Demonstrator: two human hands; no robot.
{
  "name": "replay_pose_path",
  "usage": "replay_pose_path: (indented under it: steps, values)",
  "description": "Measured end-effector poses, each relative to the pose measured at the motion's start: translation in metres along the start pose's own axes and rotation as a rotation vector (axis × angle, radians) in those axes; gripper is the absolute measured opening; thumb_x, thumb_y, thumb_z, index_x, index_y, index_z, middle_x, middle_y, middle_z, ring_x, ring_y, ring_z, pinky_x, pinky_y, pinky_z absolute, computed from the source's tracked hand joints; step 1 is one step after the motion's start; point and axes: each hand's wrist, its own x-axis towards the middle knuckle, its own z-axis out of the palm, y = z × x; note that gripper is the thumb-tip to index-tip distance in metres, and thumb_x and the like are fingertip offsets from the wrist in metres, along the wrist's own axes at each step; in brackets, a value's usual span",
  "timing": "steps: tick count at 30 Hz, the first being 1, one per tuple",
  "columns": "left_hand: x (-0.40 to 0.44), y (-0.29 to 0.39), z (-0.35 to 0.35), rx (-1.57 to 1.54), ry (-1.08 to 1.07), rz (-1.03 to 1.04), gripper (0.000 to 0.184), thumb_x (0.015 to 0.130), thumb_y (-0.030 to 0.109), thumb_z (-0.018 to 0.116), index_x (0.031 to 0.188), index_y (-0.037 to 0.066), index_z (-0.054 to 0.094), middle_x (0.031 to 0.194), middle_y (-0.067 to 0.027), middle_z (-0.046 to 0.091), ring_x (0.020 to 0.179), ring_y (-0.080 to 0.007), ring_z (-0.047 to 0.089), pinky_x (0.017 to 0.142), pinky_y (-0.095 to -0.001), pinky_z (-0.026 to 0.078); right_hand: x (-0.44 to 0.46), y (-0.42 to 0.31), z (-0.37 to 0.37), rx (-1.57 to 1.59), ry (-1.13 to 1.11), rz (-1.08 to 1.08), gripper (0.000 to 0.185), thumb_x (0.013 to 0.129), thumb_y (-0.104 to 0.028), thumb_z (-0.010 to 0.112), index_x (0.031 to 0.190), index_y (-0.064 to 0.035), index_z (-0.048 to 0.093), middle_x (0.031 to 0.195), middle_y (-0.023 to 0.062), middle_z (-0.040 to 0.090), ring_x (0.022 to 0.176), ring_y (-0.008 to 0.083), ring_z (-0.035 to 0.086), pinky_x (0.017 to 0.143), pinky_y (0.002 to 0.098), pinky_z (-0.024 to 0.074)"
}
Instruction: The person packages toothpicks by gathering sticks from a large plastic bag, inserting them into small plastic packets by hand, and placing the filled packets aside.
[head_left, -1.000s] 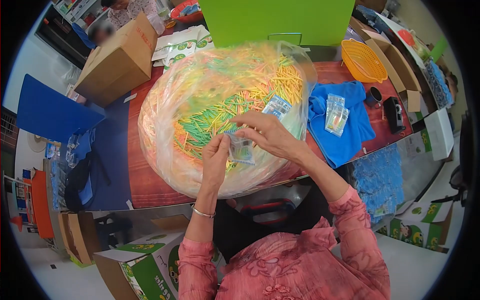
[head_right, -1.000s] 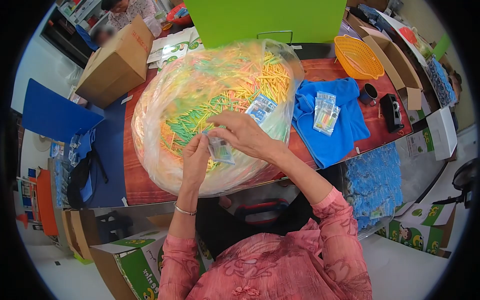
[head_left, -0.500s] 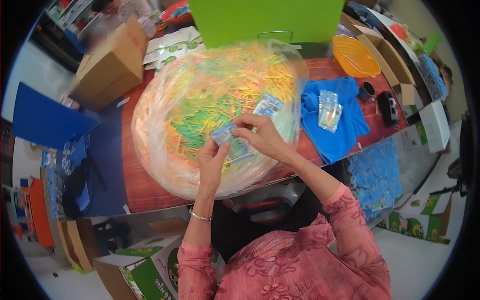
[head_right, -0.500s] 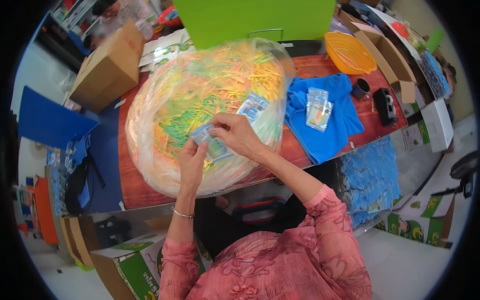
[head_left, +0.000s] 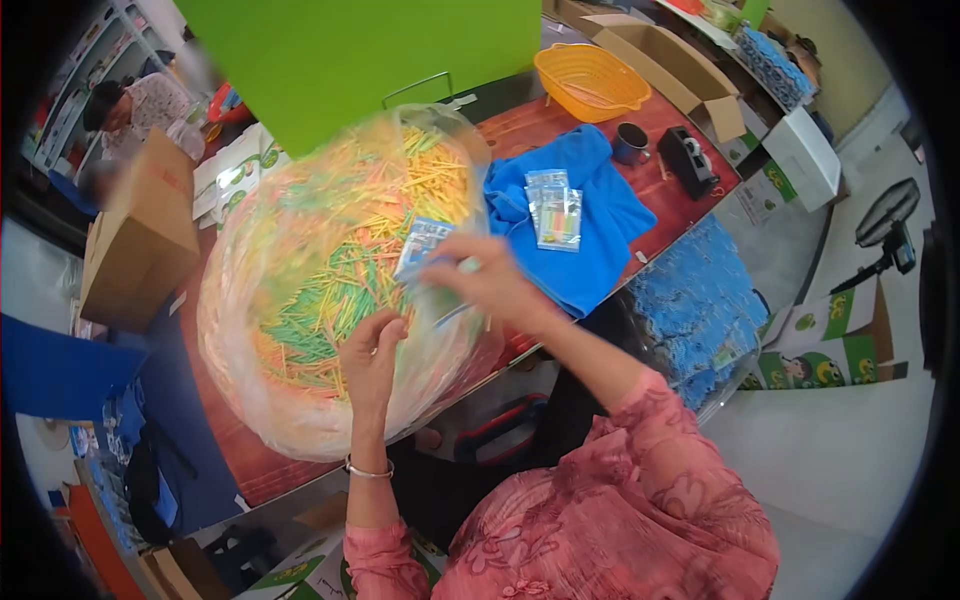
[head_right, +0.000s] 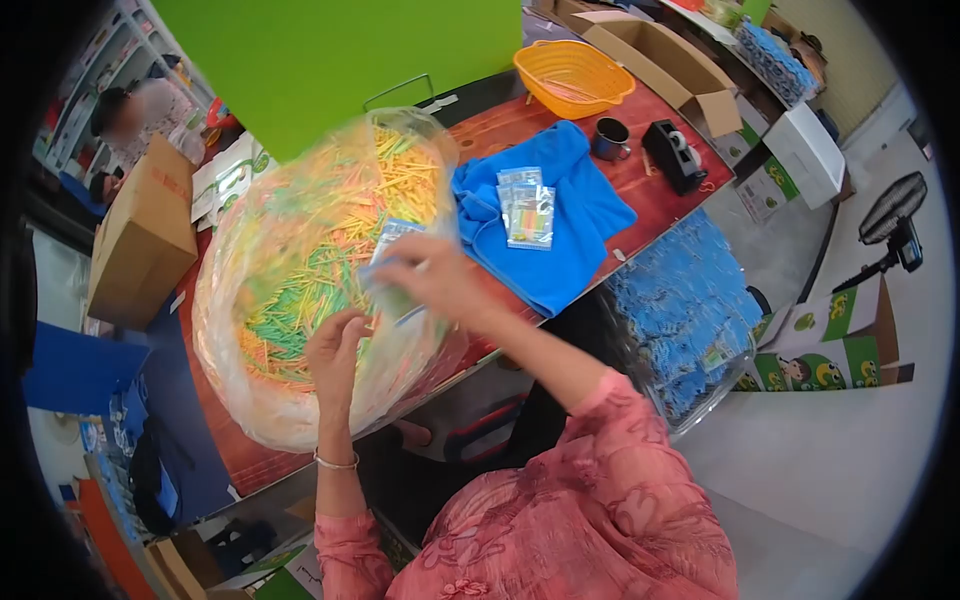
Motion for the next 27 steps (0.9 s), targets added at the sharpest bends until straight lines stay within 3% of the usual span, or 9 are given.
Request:
replay_pose_path:
  steps: [4,5,11,14,17,20,23,27]
  values:
    - [0.011,-0.022,-0.005,0.064,0.075,-0.009,0.019,0.093,0.011,0.069,0.106,-0.002,0.068,0.092,-0.007,0.069,0.079,-0.0119,0.064,0.072,-0.025,0.051,0.01,0.041,-0.088,-0.176,0.26,0.017,0.013,0.085,-0.012,0.07,0.09,-0.0002,0.073,0.077,0.0041,0.071,0.07,0.0083,0.065,0.065,0.0265,0.0501]
    - [0.015,-0.026,-0.006,0.117,0.074,-0.016,0.02,0.092,0.012,0.069,0.106,-0.002,0.068,0.092,-0.008,0.069,0.078,-0.0134,0.064,0.07,-0.0253,0.051,0.009,0.052,-0.108,-0.138,0.321,0.128,0.015,0.085,-0.012,0.071,0.091,0.0009,0.072,0.075,0.0034,0.07,0.07,0.008,0.063,0.065,0.0272,0.05]
    - [0.085,-0.025,0.043,0.844,0.223,0.449,0.026,0.08,0.015,0.078,0.102,0.003,0.069,0.09,-0.0122,0.069,0.087,-0.0282,0.061,0.081,-0.0411,0.046,0.002,0.116,-0.152,-0.612,0.45,0.102,0.027,0.079,-0.014,0.076,0.103,-0.0034,0.071,0.087,0.0123,0.069,0.077,0.0236,0.065,0.071,0.0357,0.0498]
    - [0.101,-0.028,0.064,0.929,0.264,0.363,0.028,0.076,0.013,0.079,0.1,0.003,0.069,0.09,-0.0107,0.068,0.093,-0.0286,0.059,0.086,-0.0444,0.042,-0.006,0.128,-0.148,-0.791,0.483,-0.013,0.034,0.075,-0.015,0.078,0.108,-0.0079,0.069,0.102,0.0111,0.063,0.096,0.0309,0.058,0.085,0.0429,0.0428]
    - [0.109,-0.037,0.067,0.752,0.295,0.354,0.022,0.08,0.014,0.077,0.097,0.002,0.069,0.084,-0.0104,0.068,0.082,-0.0282,0.06,0.077,-0.0397,0.045,-0.011,0.104,-0.138,-0.98,0.553,-0.057,0.035,0.075,-0.013,0.078,0.108,-0.0084,0.069,0.105,0.0099,0.063,0.099,0.0303,0.057,0.087,0.0421,0.041]
    - [0.11,-0.04,0.052,0.586,0.187,0.213,0.023,0.082,0.015,0.075,0.102,0.005,0.07,0.086,-0.0151,0.067,0.081,-0.0353,0.059,0.076,-0.0436,0.041,-0.011,0.084,-0.127,-0.95,0.524,-0.125,0.034,0.075,-0.011,0.078,0.108,-0.0082,0.069,0.105,0.0102,0.063,0.101,0.0297,0.057,0.087,0.0421,0.0414]
    - [0.099,-0.037,0.041,0.354,0.181,0.125,0.019,0.086,0.016,0.071,0.101,0.004,0.071,0.082,-0.0171,0.066,0.074,-0.0356,0.06,0.074,-0.0444,0.041,-0.004,0.06,-0.099,-0.759,0.361,-0.263,0.033,0.075,-0.01,0.078,0.107,-0.0081,0.069,0.108,0.0105,0.062,0.105,0.0291,0.056,0.088,0.042,0.041]
    - [0.083,-0.032,0.023,0.642,0.109,0.264,0.02,0.086,0.012,0.07,0.104,0.004,0.071,0.088,-0.0149,0.067,0.082,-0.0329,0.061,0.072,-0.0433,0.043,0.016,0.033,-0.041,-0.61,0.128,-0.357,0.04,0.076,-0.013,0.077,0.115,-0.0088,0.066,0.108,0.011,0.064,0.104,0.0307,0.058,0.091,0.0424,0.0397]
